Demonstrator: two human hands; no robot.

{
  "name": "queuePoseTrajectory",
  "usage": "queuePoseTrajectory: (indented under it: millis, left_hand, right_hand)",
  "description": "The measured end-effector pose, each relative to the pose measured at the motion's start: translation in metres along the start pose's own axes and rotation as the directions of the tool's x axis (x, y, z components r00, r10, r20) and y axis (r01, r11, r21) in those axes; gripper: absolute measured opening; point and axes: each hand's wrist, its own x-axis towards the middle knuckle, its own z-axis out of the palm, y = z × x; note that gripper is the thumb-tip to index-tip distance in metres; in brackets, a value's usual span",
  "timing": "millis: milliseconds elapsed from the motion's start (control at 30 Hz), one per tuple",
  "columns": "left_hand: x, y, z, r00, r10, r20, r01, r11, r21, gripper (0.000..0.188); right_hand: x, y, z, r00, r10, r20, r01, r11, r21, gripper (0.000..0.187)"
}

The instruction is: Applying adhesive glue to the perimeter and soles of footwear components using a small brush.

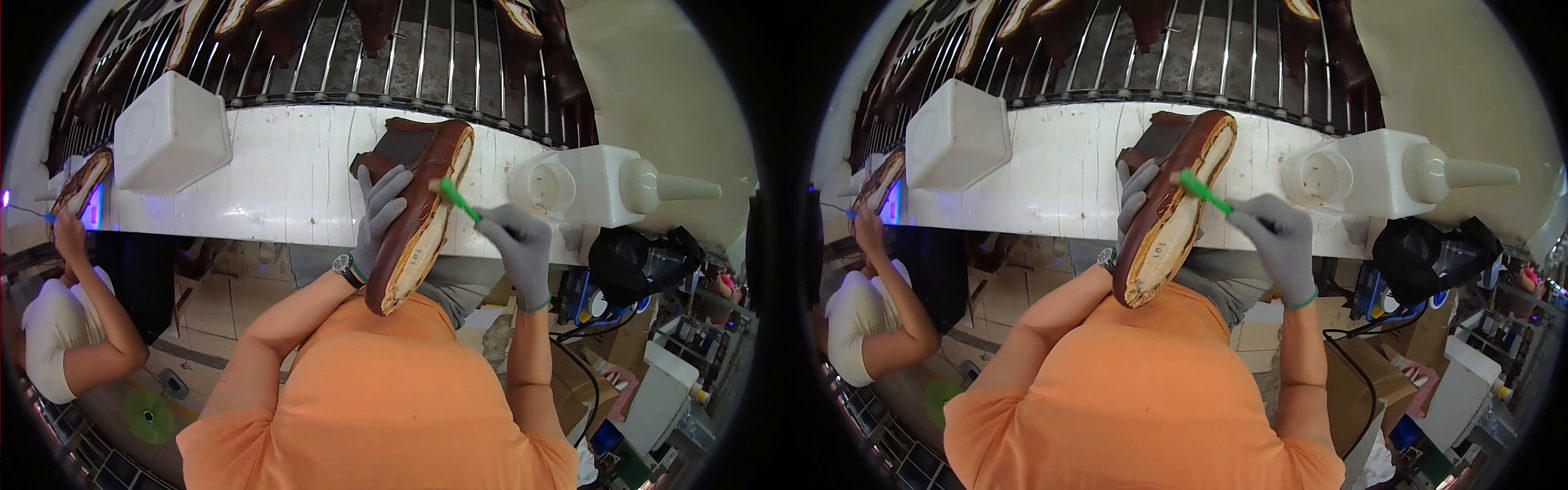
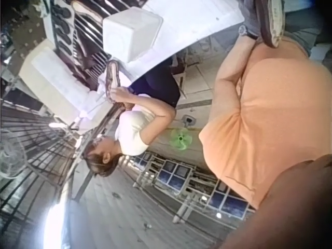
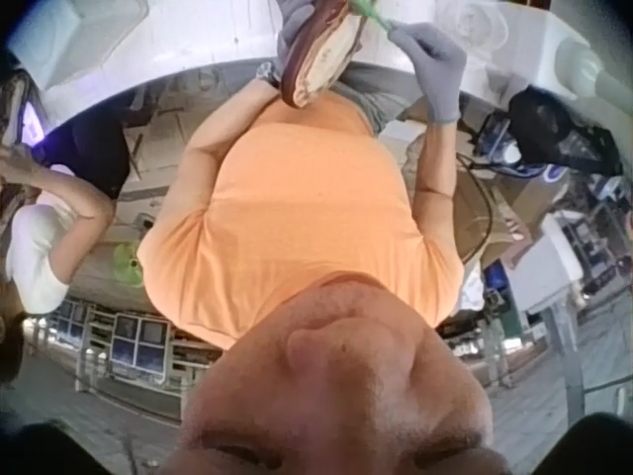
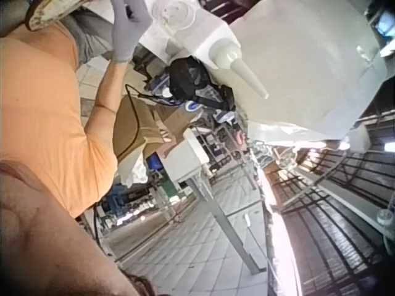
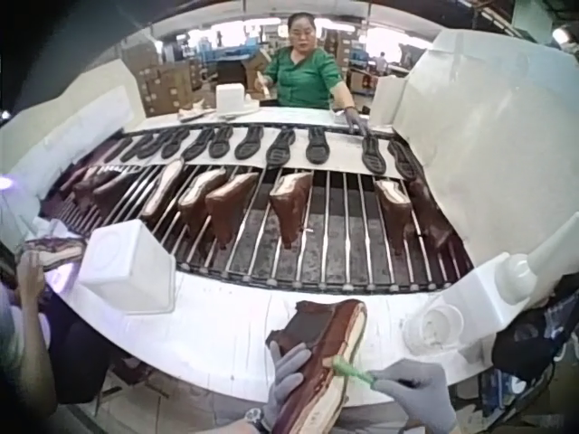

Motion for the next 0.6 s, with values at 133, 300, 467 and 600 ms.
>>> queuePoseTrajectory:
  millis: [133,300,467,600]
  left_hand:
    - [0.002,0.003,0.001,1.000,0.010,-0.025,-0.010,1.000,0.002,0.075]
    - [0.004,0.007,0.005,0.997,-0.001,-0.078,-0.003,0.999,-0.047,0.073]
    - [0.010,0.007,-0.005,1.000,-0.014,0.020,0.014,1.000,0.012,0.071]
    - [0.019,0.009,-0.013,0.998,-0.013,0.064,0.010,0.999,0.040,0.069]
  right_hand:
    - [-0.035,-0.026,0.007,0.934,-0.345,0.094,0.356,0.921,-0.158,0.017]
    - [-0.045,-0.037,0.009,0.809,-0.542,0.227,0.585,0.779,-0.227,0.020]
    - [-0.020,-0.031,0.009,0.960,-0.262,-0.098,0.248,0.959,-0.138,0.014]
    - [-0.037,-0.044,0.009,0.916,-0.401,0.023,0.394,0.885,-0.248,0.018]
